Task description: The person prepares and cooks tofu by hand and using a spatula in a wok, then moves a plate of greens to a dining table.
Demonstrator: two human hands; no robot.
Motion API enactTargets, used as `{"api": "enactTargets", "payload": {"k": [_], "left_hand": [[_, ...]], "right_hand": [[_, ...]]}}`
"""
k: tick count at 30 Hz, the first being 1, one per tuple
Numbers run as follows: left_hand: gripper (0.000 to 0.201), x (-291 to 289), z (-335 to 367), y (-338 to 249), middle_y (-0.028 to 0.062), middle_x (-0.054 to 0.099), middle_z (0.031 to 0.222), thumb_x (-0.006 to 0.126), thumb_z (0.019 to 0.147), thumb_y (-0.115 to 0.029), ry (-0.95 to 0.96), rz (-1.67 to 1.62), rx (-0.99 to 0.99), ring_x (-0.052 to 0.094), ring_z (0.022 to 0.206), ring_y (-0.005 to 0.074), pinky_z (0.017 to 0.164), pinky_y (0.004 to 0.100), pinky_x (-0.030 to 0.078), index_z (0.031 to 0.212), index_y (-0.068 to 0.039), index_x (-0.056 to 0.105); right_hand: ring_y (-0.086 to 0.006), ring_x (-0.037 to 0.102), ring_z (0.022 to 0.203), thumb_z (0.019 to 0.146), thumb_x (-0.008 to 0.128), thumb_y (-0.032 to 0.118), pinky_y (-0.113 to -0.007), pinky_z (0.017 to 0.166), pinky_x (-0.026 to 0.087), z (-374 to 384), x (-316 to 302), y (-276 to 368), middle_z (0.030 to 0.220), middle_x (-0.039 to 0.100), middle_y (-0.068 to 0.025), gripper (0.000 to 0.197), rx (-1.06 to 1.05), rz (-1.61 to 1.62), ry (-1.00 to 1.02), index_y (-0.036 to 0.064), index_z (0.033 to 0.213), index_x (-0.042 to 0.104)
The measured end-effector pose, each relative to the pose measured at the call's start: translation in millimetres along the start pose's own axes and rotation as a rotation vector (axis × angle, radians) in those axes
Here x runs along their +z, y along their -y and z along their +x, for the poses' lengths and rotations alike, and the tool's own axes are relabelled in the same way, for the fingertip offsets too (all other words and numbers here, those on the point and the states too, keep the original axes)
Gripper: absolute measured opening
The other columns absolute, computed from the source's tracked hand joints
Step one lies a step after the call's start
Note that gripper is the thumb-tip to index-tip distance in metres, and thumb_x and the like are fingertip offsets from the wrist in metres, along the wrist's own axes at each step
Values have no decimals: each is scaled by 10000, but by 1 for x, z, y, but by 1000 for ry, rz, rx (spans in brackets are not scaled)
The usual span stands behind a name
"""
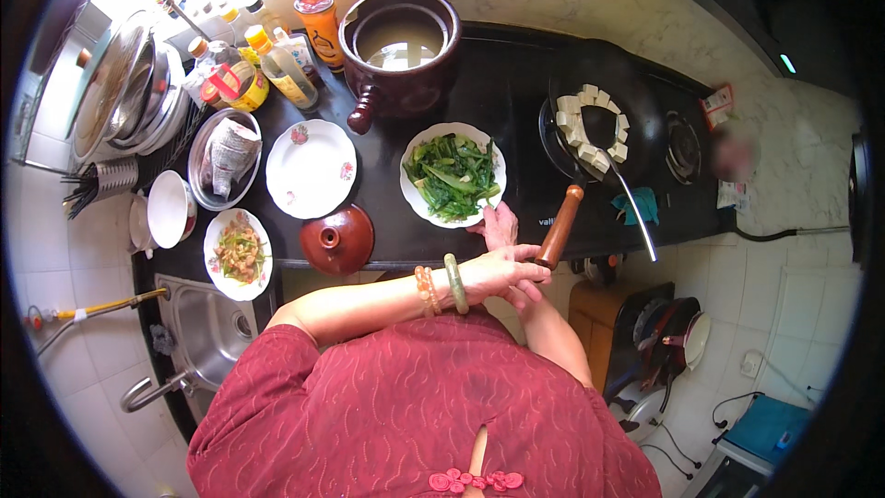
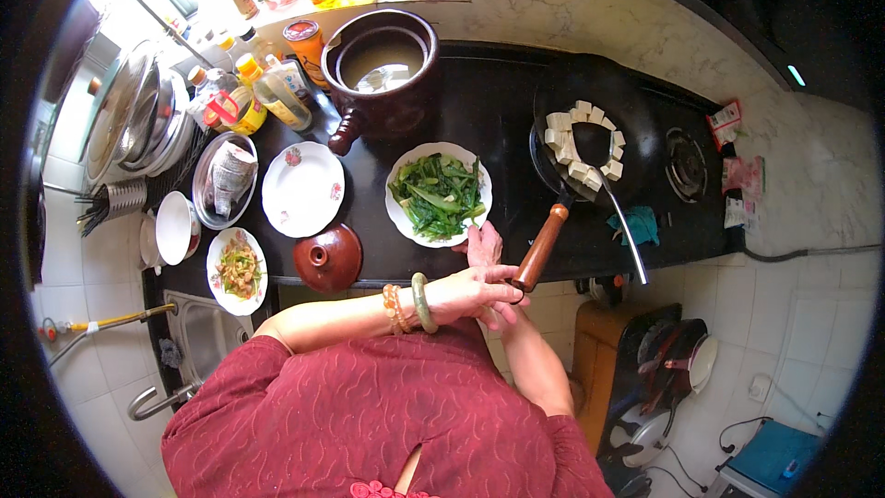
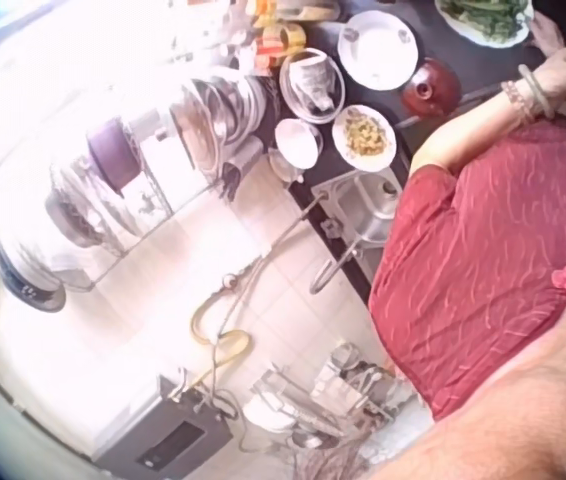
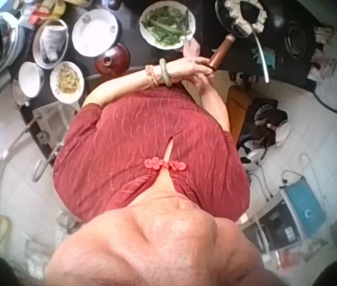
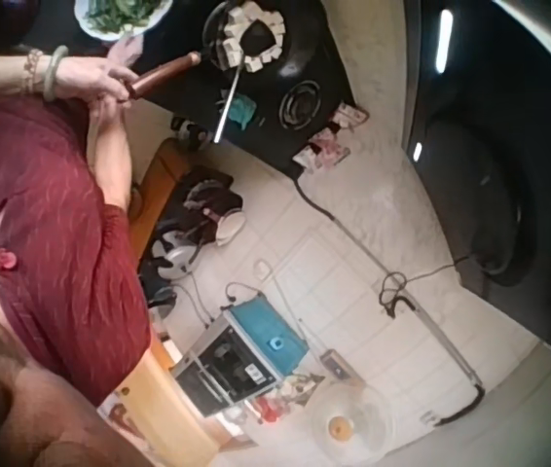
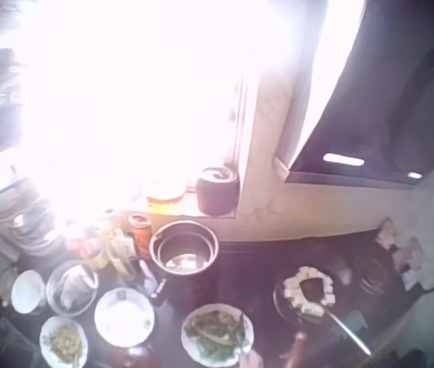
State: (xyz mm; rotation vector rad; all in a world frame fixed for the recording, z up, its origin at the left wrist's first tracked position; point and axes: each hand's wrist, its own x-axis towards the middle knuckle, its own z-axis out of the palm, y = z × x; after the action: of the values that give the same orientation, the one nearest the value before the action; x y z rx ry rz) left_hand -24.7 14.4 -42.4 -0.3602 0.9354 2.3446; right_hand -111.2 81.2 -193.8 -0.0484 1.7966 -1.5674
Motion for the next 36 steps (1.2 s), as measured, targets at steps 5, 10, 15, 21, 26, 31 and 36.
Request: {"api": "enactTargets", "payload": {"k": [5,10,15,21,26,31,36], "left_hand": [[675,-5,3,-5,69,609,1184,646,918,-257,-15,-39,-25,662,910,135,701,265,534,1458,-39,306],[655,-9,1,-6,58,610,1193,624,938,-249,-23,-58,-25,681,908,155,712,270,542,1469,-51,297],[672,-12,-3,-12,70,618,1190,628,938,-259,-26,-22,-65,679,941,176,727,291,556,1471,-28,292],[546,-5,-14,-19,120,630,1198,548,968,-225,-67,142,-37,679,934,208,697,299,567,1433,-13,359],[305,-10,-16,28,34,653,915,576,955,-188,-436,259,123,590,640,82,534,216,455,1219,-34,564],[245,-7,-1,115,25,655,884,579,966,-209,-443,477,55,578,652,70,552,208,459,1154,-58,625],[348,91,29,219,66,671,1074,519,998,-238,-35,723,-143,644,875,145,679,272,539,1272,-29,570]], "right_hand": [[-207,667,773,977,485,198,-324,656,581,-35,-2,-20,939,660,-120,287,-167,-129,-200,-9,1161,562],[-173,650,768,981,489,222,-304,654,557,-67,-31,-47,923,657,-94,275,-226,-193,-180,-7,1110,570],[-140,632,762,984,493,246,-284,652,533,-106,-48,-67,908,655,-68,275,-295,-222,-260,-5,1059,579],[-112,481,703,947,520,196,-322,635,428,-173,-68,-91,723,535,-40,224,-103,52,-514,-19,898,559],[-138,641,804,1003,449,132,-306,691,573,-252,-98,-143,989,640,-75,258,-54,36,-614,-38,1163,559],[-138,639,812,1004,457,124,-308,697,576,-351,-113,-146,989,640,-78,247,-125,288,-774,-45,1151,563],[-143,638,812,1006,458,124,-310,696,577,-469,-132,-187,973,646,-82,239,-125,431,-961,-45,1124,579]]}}
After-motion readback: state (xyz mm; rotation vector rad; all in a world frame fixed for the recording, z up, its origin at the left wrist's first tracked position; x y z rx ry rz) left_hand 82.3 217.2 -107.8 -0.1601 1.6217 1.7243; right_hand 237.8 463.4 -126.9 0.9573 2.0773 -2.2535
